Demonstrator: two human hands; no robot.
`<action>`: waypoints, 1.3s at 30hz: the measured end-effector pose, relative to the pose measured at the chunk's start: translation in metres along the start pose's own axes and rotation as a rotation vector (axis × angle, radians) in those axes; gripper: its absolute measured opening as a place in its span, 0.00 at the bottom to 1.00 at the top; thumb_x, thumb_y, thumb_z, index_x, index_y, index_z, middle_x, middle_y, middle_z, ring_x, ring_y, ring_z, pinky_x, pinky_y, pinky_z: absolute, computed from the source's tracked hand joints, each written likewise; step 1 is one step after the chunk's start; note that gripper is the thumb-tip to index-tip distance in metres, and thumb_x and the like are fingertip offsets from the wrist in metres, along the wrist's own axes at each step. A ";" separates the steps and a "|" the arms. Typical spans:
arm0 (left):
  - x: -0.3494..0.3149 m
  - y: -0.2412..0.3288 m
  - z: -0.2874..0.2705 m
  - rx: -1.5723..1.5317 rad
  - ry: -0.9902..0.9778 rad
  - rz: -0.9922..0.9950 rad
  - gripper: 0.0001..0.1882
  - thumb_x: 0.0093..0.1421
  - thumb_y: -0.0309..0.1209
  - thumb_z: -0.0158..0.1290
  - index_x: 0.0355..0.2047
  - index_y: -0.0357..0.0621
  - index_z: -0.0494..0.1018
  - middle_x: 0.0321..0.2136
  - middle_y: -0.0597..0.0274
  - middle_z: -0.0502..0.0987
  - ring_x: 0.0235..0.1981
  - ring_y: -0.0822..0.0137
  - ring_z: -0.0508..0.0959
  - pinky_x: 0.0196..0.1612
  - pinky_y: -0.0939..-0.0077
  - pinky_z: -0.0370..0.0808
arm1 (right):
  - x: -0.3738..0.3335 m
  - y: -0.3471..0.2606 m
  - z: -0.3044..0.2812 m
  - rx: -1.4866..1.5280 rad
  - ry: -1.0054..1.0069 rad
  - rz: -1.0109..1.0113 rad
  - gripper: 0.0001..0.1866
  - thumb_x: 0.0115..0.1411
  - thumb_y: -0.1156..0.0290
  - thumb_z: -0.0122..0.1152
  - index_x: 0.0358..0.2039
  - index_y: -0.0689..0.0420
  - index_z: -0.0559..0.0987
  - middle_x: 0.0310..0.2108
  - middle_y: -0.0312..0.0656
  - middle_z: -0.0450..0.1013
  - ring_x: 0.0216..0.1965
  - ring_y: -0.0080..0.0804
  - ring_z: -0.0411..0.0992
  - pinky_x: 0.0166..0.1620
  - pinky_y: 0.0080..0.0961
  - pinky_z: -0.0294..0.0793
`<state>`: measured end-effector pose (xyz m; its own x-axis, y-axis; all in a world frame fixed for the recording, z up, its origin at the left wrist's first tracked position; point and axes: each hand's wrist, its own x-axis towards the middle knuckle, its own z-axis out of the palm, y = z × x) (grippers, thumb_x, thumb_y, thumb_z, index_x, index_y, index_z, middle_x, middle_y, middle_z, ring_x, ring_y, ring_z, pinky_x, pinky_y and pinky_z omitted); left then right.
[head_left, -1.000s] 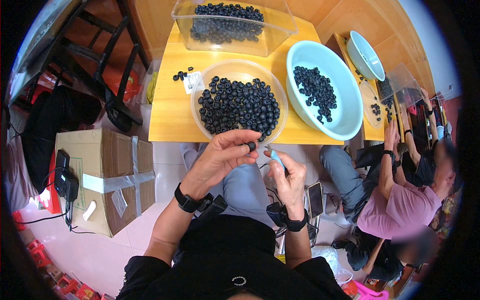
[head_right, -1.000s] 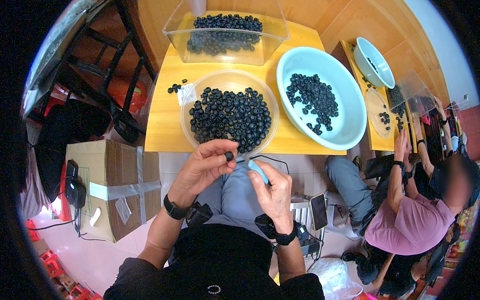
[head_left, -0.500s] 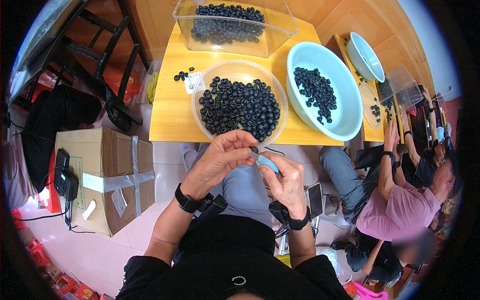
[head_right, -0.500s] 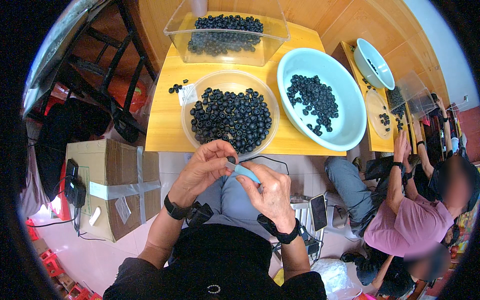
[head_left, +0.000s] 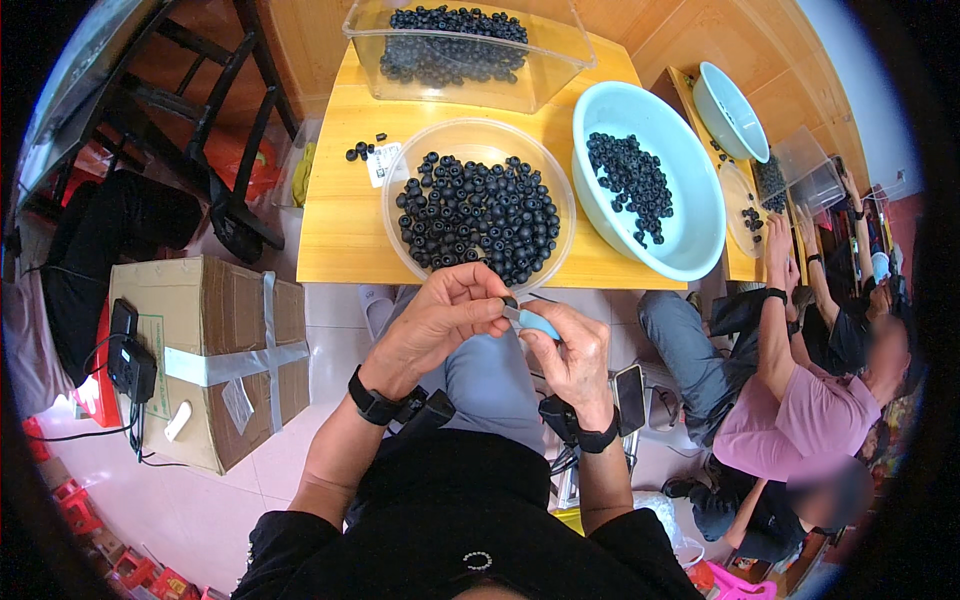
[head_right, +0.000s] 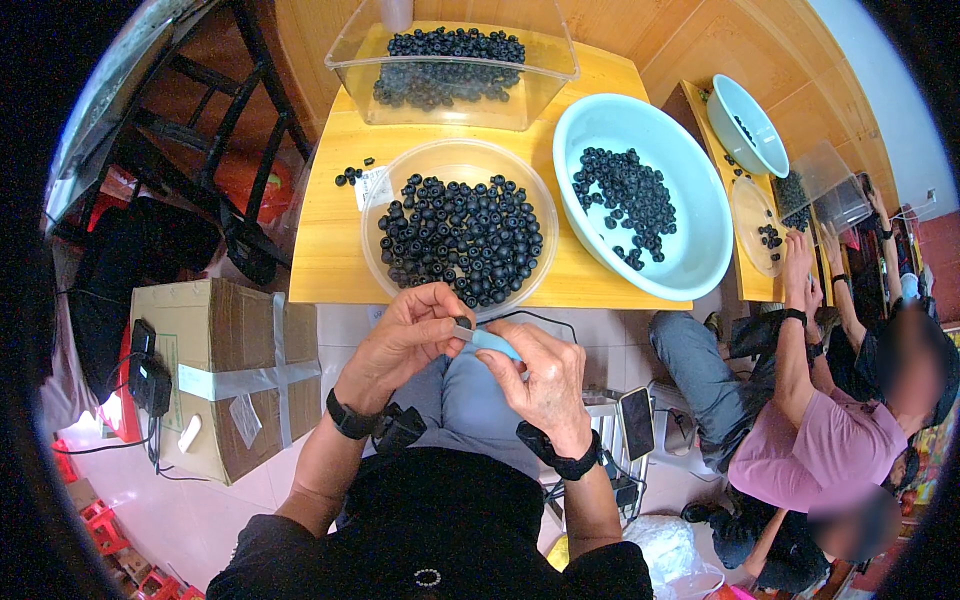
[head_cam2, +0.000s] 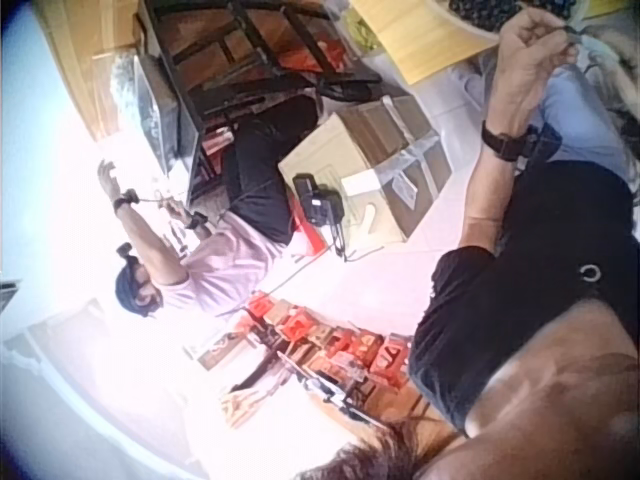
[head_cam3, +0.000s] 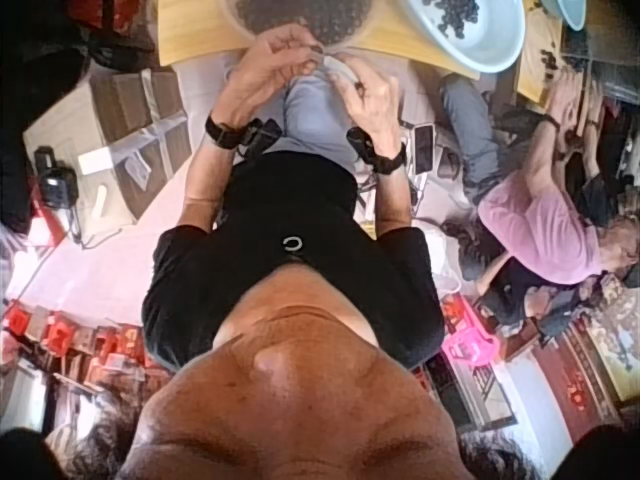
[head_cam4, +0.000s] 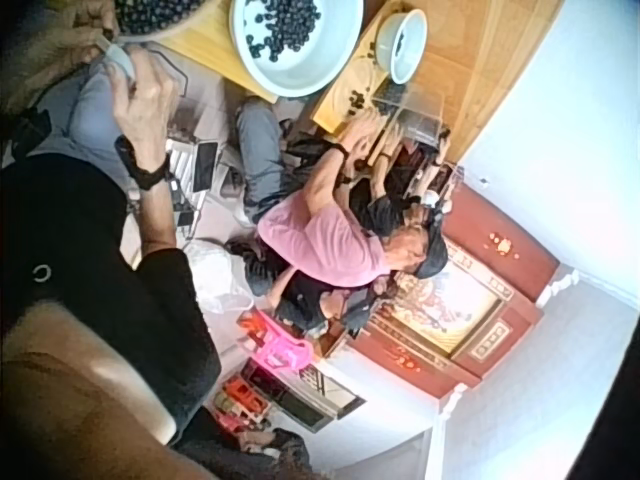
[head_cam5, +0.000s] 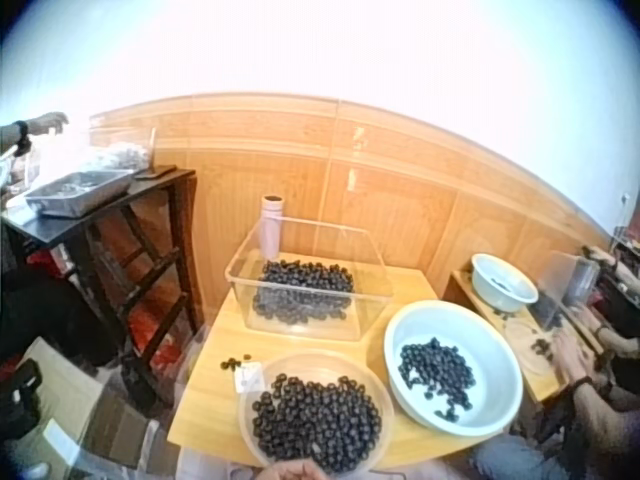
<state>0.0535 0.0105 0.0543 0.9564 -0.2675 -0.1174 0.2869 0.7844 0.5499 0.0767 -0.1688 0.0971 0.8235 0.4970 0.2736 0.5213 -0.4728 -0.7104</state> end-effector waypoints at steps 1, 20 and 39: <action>-0.001 0.000 0.002 -0.001 -0.002 -0.002 0.08 0.53 0.24 0.57 0.32 0.40 0.70 0.31 0.56 0.75 0.26 0.73 0.75 0.30 0.83 0.74 | -0.001 0.004 0.001 -0.060 0.064 -0.007 0.10 0.54 0.66 0.60 0.31 0.60 0.78 0.19 0.45 0.73 0.15 0.37 0.71 0.21 0.28 0.68; -0.008 -0.003 0.016 -0.065 -0.049 -0.092 0.09 0.54 0.23 0.56 0.35 0.44 0.69 0.33 0.62 0.76 0.30 0.75 0.78 0.34 0.84 0.77 | -0.002 -0.015 -0.014 0.378 -0.055 0.254 0.15 0.43 0.78 0.67 0.35 0.60 0.79 0.19 0.31 0.63 0.21 0.16 0.61 0.23 0.15 0.59; -0.009 -0.004 0.009 0.043 -0.074 -0.159 0.12 0.52 0.23 0.57 0.35 0.42 0.67 0.30 0.63 0.75 0.29 0.75 0.77 0.31 0.83 0.75 | 0.000 -0.018 -0.011 0.615 -0.175 0.399 0.06 0.48 0.78 0.64 0.30 0.59 0.78 0.22 0.28 0.70 0.23 0.13 0.63 0.27 0.12 0.62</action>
<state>0.0434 0.0044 0.0606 0.8918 -0.4286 -0.1453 0.4304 0.7042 0.5646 0.0696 -0.1686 0.1164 0.8492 0.5061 -0.1508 -0.0700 -0.1752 -0.9820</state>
